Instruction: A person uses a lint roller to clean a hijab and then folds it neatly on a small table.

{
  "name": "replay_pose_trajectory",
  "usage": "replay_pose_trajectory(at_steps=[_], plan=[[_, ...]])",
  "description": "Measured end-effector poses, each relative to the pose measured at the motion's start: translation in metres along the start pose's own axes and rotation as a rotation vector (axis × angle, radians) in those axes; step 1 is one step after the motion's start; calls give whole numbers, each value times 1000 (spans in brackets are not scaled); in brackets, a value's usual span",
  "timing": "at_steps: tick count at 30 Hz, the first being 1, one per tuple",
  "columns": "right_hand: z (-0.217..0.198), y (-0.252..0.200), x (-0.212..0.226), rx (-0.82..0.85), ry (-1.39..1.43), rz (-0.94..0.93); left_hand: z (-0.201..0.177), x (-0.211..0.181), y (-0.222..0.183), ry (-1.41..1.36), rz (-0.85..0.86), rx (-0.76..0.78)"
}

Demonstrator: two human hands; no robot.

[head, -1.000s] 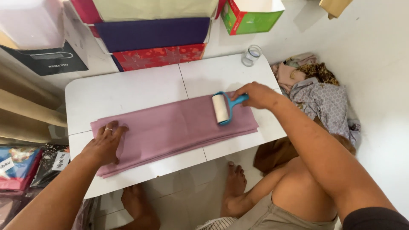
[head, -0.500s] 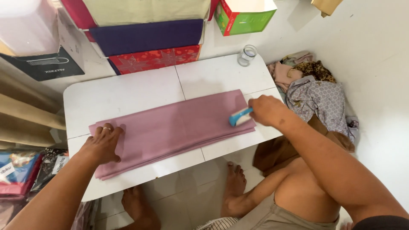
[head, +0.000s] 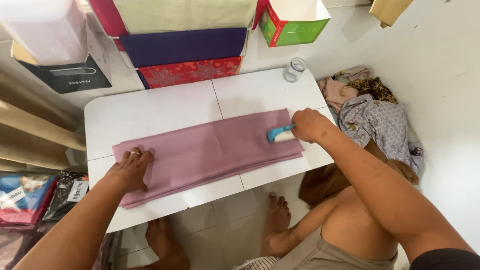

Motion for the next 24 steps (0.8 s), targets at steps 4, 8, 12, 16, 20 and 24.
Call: replay_pose_trajectory(at_steps=[4,8,12,16,20,24], plan=[[-25,-1,10,-201,137,-38,-6,-3,1,-6,8,-15],[-10,7,4,-137,73,-12,-4,-4,4,9,7,-14],[-8,-13,8,-18,91,24,-4,-4,2,5,4,-18],[-18,-4,13,-240,160,-35,-14,-9,-5,8,17,-31],[-1,9,4,-170,115,24,0,3,9,33,12,-55],[-30,-36,46,-127,2,-60,25,17,22,28,40,13]])
Point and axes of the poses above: each hand's wrist, its own y-axis towards the middle knuckle, its own z-axis out of the palm, x = y × z, the point moved 9 cm from there along y, towards the middle knuckle, and after that the axes turned 1 degree about z, right-handed, at the moved point
